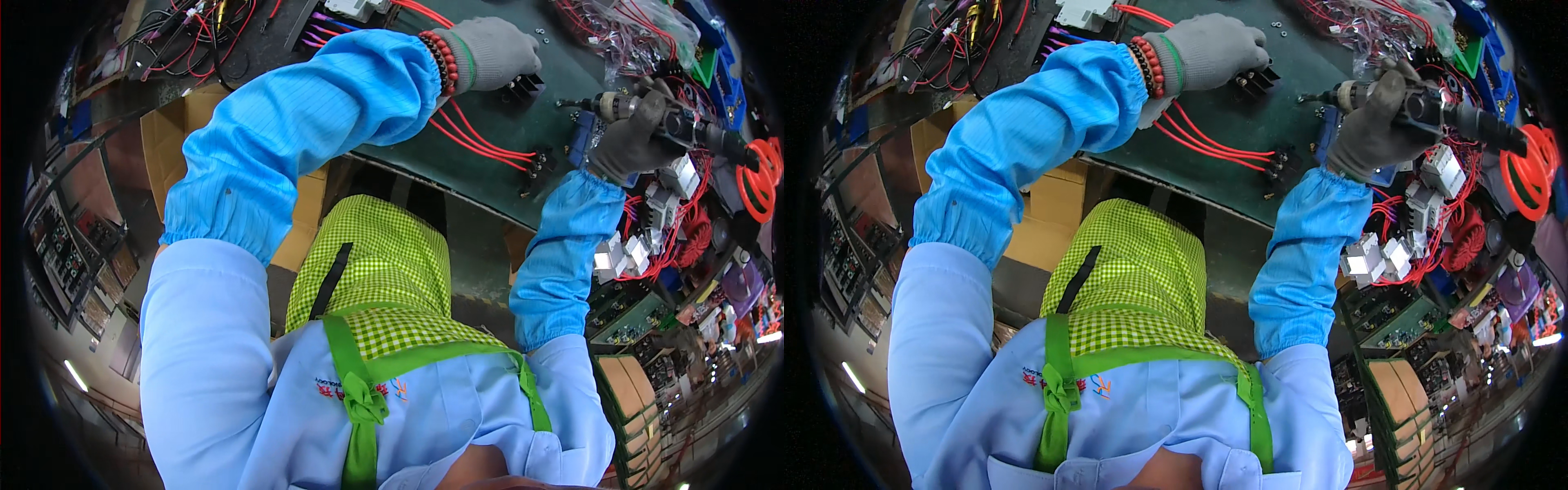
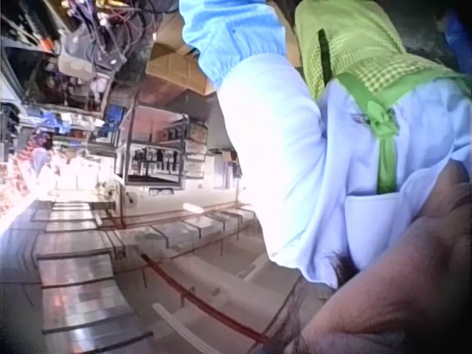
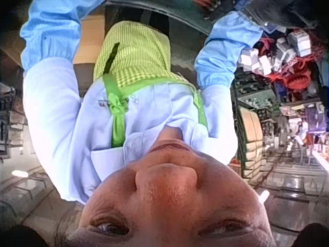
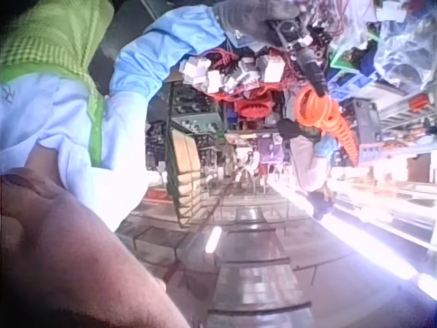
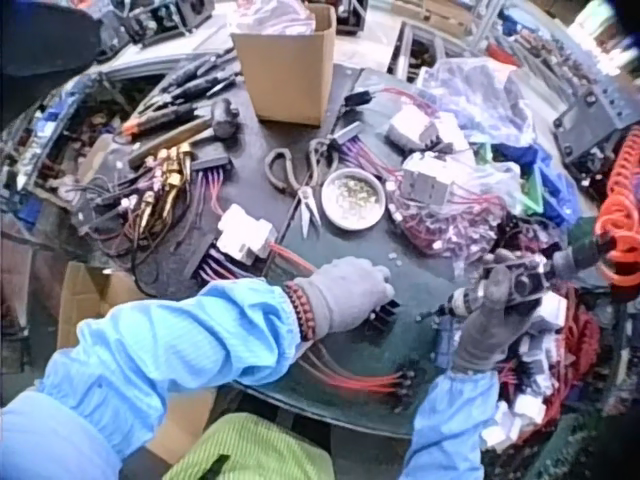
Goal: The person assembles an electrical component by inserting red wires into a black terminal block and securing them with screws. They use a pneumatic screwdriver to tighten the screws and repeat the process for multiple wires.
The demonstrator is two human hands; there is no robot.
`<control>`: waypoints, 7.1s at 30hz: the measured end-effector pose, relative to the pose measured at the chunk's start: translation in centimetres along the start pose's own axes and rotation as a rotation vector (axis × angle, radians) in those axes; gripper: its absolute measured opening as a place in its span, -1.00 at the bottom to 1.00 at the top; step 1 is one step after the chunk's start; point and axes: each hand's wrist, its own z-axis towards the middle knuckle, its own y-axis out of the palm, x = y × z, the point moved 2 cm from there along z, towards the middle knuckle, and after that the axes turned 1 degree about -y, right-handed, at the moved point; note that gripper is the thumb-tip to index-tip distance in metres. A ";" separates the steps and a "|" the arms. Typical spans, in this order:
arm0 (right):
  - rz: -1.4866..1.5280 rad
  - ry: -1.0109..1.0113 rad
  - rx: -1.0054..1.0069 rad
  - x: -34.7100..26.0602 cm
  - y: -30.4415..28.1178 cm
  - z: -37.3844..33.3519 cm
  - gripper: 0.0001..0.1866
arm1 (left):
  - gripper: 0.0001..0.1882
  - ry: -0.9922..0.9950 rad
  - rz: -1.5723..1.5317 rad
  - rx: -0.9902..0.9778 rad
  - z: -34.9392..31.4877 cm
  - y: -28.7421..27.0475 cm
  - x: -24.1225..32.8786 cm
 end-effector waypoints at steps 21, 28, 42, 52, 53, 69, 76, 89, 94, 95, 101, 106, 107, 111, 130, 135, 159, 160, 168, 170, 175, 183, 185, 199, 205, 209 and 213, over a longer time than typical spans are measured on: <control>0.006 -0.032 0.065 0.6 -0.4 0.4 -0.58 | -0.61 0.004 0.014 -0.036 0.2 -0.2 0.1; -0.025 -0.096 -0.086 -1.4 -0.6 -2.9 -0.52 | -0.64 0.006 0.018 -0.006 0.4 0.2 -0.1; 0.208 0.591 0.324 -0.1 -2.9 4.9 -0.60 | -0.77 0.061 -0.026 0.087 -0.2 0.4 -0.1; 0.334 0.568 0.303 -3.6 -2.9 8.2 -0.56 | -0.69 0.165 -0.057 0.269 -1.3 -0.4 -0.6; 0.361 0.560 0.289 -3.9 -2.8 8.6 -0.56 | -0.70 0.154 -0.148 0.338 -1.5 -1.2 -0.3; 0.386 0.515 0.239 -7.1 -1.1 8.7 -0.52 | -0.57 -0.170 -2.042 0.011 -4.6 -4.0 5.3; 0.294 0.499 0.179 -7.9 -0.6 7.9 -0.48 | -0.71 -0.217 -1.988 -0.112 -4.3 -2.9 4.4; 0.301 0.463 0.188 -8.3 -2.0 8.6 -0.50 | -0.73 -0.220 -1.738 0.031 -4.2 -0.9 5.2; 0.233 0.449 0.219 -9.0 -1.3 7.9 -0.49 | -0.73 -0.184 -1.495 0.285 -4.1 -1.9 6.8; 0.232 0.446 0.230 -8.9 -1.2 7.8 -0.48 | -0.73 -0.189 -1.464 0.322 -4.2 -1.8 6.9; 0.240 0.451 0.242 -8.1 -1.7 7.4 -0.49 | -0.74 -0.237 -1.559 0.344 -4.0 -1.1 7.5; 0.249 0.450 0.242 -7.9 -2.0 7.2 -0.51 | -0.75 -0.264 -1.933 0.187 -3.8 0.0 7.4; 0.262 0.443 0.256 -7.6 -2.3 7.6 -0.52 | -0.76 -0.242 -1.947 0.179 -3.4 0.0 7.1; 0.196 0.415 0.227 -7.8 -2.6 7.9 -0.52 | -0.70 -0.157 -1.876 0.153 -2.4 -0.9 6.3; 0.256 0.279 -0.282 -3.2 -3.0 8.0 -0.57 | -0.80 0.094 -0.314 0.173 8.0 0.4 1.7; 0.121 0.082 -0.234 -2.2 -1.9 7.7 -0.57 | -0.77 0.096 -0.307 0.073 9.2 2.1 2.2; 0.100 -0.093 -0.198 2.2 -0.8 5.7 -0.53 | -0.53 0.109 -0.310 -0.024 8.1 1.0 1.1; 0.087 -0.091 -0.188 2.1 -0.7 5.5 -0.53 | -0.53 0.109 -0.298 -0.038 8.1 0.9 1.0; 0.070 -0.043 -0.151 1.8 -0.6 3.7 -0.54 | -0.52 0.137 -0.276 -0.045 8.3 1.3 1.0; -0.073 -0.052 -0.217 0.9 -0.6 2.8 -0.49 | -0.51 0.145 -0.263 -0.037 8.2 1.1 0.8; 0.074 0.074 -0.274 -1.2 0.6 0.3 -0.39 | -0.58 0.111 -0.294 0.261 4.0 -2.4 -1.3; 0.215 0.182 -0.225 0.5 1.5 -0.4 -0.50 | -0.54 0.002 -0.076 0.243 -2.3 -0.9 -0.2; 0.231 0.081 -0.193 0.1 2.2 0.9 -0.43 | -0.52 0.003 -0.032 0.241 -2.1 -0.8 -0.3; 0.392 0.148 -0.006 -4.8 4.2 1.3 -0.68 | -0.52 0.056 -0.061 0.041 0.3 -0.2 -1.5; 0.335 0.111 -0.014 -3.6 4.9 0.9 -0.68 | -0.58 0.056 -0.057 0.027 1.0 -0.1 -1.8; 0.361 0.171 -0.022 -3.1 5.1 0.5 -0.61 | -0.59 0.052 -0.065 0.012 1.1 -0.2 -2.0; 0.354 0.135 -0.058 -2.3 5.1 0.9 -0.59 | -0.58 0.074 -0.069 0.024 1.0 -0.3 -2.0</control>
